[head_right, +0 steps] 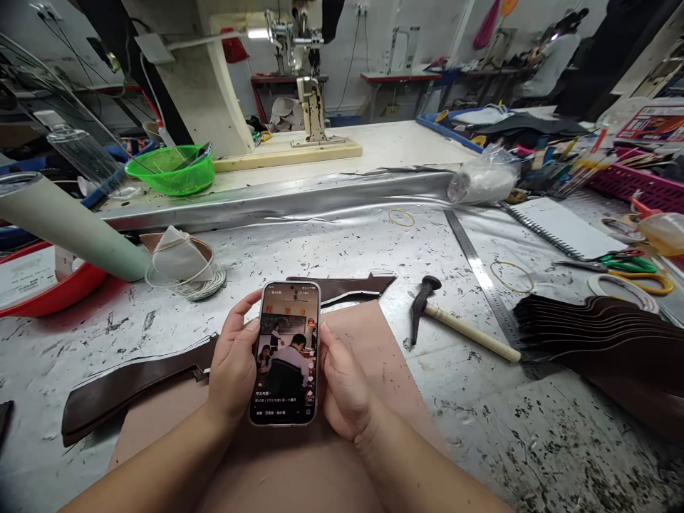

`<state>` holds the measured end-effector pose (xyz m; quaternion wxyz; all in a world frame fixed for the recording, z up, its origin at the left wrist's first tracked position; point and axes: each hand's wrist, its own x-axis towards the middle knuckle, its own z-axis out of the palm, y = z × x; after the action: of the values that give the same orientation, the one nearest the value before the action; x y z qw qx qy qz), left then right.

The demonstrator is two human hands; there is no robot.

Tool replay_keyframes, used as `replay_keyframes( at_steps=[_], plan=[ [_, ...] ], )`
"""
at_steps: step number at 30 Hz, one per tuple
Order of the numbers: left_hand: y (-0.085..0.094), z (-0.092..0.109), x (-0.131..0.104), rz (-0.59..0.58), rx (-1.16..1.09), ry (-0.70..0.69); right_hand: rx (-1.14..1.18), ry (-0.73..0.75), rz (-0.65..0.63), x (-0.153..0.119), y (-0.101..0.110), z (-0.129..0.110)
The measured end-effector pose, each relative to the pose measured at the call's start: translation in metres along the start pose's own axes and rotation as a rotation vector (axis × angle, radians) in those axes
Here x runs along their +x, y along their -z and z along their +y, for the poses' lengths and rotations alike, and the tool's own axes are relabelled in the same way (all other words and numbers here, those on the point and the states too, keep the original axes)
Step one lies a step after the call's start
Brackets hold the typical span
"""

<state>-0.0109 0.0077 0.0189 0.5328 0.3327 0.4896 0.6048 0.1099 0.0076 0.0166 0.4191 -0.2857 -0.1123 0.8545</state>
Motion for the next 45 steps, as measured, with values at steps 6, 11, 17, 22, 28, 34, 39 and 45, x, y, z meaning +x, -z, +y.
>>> replay_keyframes(
  at_steps=[6,11,17,22,28,34,39,45],
  plan=[
    [-0.0006,0.0006,0.0017,0.025,-0.007,-0.003,0.010,-0.044,0.013,-0.0028,-0.0004,-0.0047],
    [-0.0035,0.0027,-0.0001,0.037,-0.056,-0.006,0.034,-0.113,-0.005,-0.0040,0.0051,-0.0052],
    [-0.0056,0.0050,-0.0022,0.046,-0.043,-0.024,0.051,-0.109,-0.032,-0.0044,0.0065,-0.0053],
    [-0.0046,0.0039,-0.0026,0.047,-0.028,-0.042,0.021,-0.128,-0.026,-0.0037,0.0076,-0.0050],
    [-0.0043,0.0037,-0.0050,0.049,-0.034,-0.039,0.018,-0.086,-0.033,-0.0032,0.0070,-0.0033],
    [-0.0030,0.0031,-0.0037,0.091,0.006,-0.042,-0.008,-0.083,-0.040,-0.0026,0.0042,-0.0028],
    [-0.0010,0.0020,-0.0036,0.076,0.003,-0.003,-0.001,-0.055,-0.053,-0.0021,0.0021,0.0007],
    [-0.0013,0.0017,-0.0025,0.050,-0.014,-0.015,-0.012,-0.035,-0.032,-0.0024,0.0005,0.0004]
  ],
)
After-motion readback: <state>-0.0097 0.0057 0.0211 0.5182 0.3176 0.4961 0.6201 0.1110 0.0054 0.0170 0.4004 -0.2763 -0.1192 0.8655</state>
